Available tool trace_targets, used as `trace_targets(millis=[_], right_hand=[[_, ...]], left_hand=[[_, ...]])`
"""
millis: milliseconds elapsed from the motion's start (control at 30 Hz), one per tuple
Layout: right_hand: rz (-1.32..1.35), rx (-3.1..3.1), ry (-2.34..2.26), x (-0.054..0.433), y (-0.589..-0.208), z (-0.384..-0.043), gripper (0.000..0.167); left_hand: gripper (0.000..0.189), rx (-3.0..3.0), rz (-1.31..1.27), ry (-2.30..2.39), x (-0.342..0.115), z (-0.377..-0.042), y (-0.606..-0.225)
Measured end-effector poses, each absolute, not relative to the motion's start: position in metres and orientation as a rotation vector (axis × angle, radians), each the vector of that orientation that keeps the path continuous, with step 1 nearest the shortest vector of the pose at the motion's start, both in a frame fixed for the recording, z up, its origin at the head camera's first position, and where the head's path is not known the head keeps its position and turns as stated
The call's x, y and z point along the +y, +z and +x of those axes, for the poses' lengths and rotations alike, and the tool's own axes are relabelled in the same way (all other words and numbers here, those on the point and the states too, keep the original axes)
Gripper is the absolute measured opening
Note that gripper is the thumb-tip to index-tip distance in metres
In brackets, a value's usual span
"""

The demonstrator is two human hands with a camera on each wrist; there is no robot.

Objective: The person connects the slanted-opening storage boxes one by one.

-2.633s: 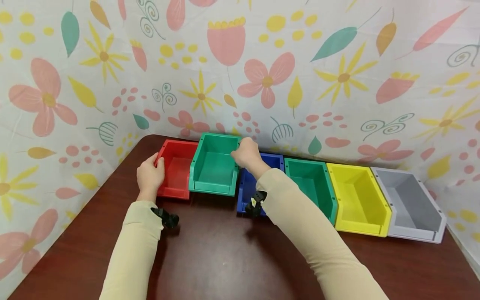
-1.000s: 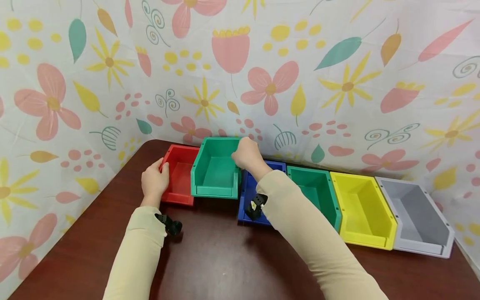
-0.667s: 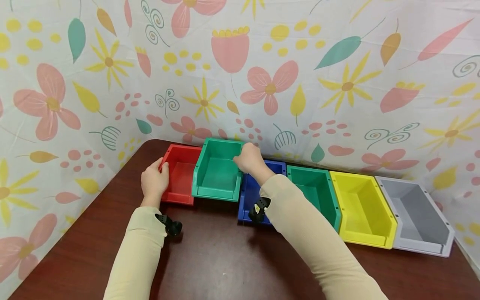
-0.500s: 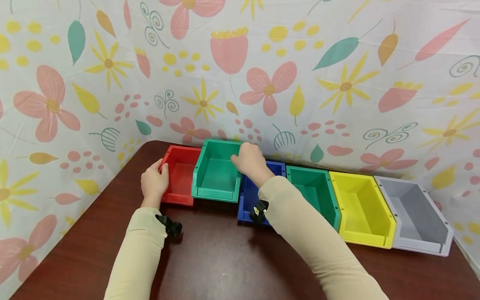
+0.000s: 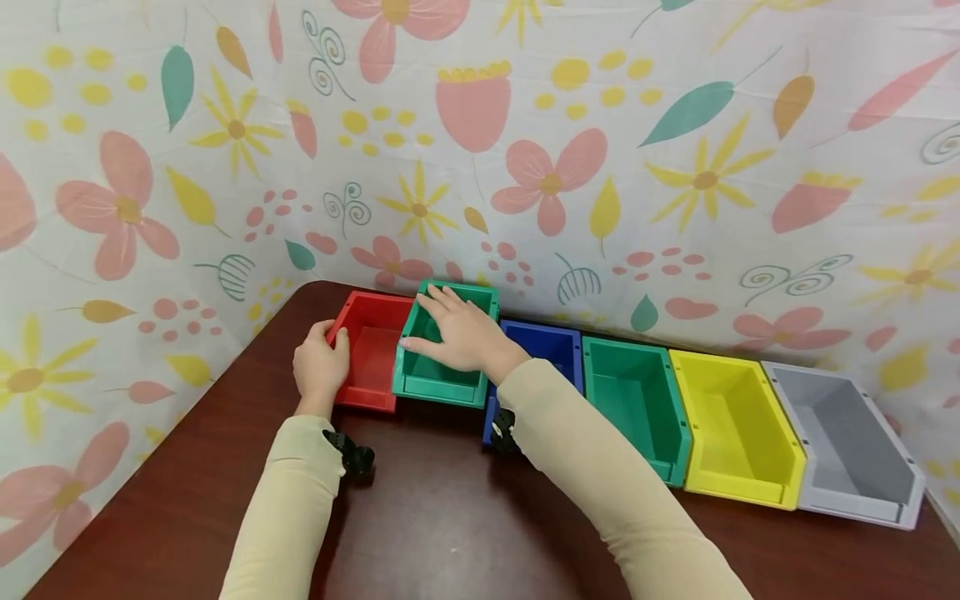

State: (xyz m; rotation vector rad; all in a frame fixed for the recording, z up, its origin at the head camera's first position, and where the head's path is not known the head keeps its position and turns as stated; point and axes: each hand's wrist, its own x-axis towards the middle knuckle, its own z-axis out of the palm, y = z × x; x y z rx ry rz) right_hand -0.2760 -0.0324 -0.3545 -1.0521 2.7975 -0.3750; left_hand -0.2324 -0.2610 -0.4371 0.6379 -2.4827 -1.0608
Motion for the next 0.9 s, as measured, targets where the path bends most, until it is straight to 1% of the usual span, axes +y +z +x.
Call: trace_targets(millis=[200, 633, 900], right_hand=[[-1.046, 2.787, -0.299, -0.038, -0.355, -0.279, 0.092], [-1.043, 2.803, -0.278, -0.04, -0.36, -0.28, 0.094], [-1.023, 2.803, -0.293, -0.042, -0.365, -0.278, 0.096]], left_hand=[[0.036, -2.418, 0.629, -1.067, -0.259, -0.233, -0.441], [0.035, -2.379, 0.573, -1.05, -0.259, -0.233, -0.441], [0.036, -2.394, 0.598, -1.039, -0.261, -0.228, -0.441]])
